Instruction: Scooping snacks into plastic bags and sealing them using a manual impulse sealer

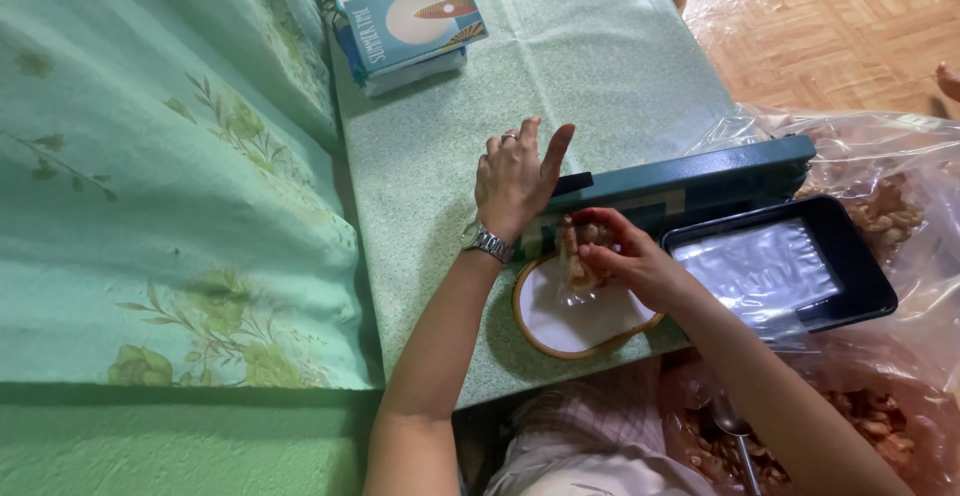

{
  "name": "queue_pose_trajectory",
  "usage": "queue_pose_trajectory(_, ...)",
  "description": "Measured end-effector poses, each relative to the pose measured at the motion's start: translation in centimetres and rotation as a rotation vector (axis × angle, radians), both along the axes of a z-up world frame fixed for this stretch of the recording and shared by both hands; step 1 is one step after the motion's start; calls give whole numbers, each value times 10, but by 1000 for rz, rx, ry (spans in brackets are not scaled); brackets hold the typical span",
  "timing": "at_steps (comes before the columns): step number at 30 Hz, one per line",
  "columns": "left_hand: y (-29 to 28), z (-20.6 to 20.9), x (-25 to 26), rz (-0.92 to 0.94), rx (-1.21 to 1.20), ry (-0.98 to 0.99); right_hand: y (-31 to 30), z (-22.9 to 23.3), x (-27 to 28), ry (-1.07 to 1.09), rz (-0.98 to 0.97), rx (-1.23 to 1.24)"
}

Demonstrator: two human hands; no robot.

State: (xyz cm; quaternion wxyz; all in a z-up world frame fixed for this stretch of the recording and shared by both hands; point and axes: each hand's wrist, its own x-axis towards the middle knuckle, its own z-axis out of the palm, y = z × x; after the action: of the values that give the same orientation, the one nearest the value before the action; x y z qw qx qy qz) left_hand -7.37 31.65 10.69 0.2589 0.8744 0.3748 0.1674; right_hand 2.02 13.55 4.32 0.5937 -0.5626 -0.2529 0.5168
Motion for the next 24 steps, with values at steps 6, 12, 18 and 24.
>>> queue_pose_trajectory(6,-6,25,0,-70,-79,73,-3,5,-7,-74,-4,96)
queue_pose_trajectory(12,-16,87,14,-133,55,110,-28,10,-13,-341,60,329)
queue_pose_trajectory(18,-85,117,-26,-437,459,-831,-88,69,-40,-899,-58,550)
queue_pose_trajectory(24,-203,48,-44,-337,-528,-936,-142,56,-33,-1143,-260,653)
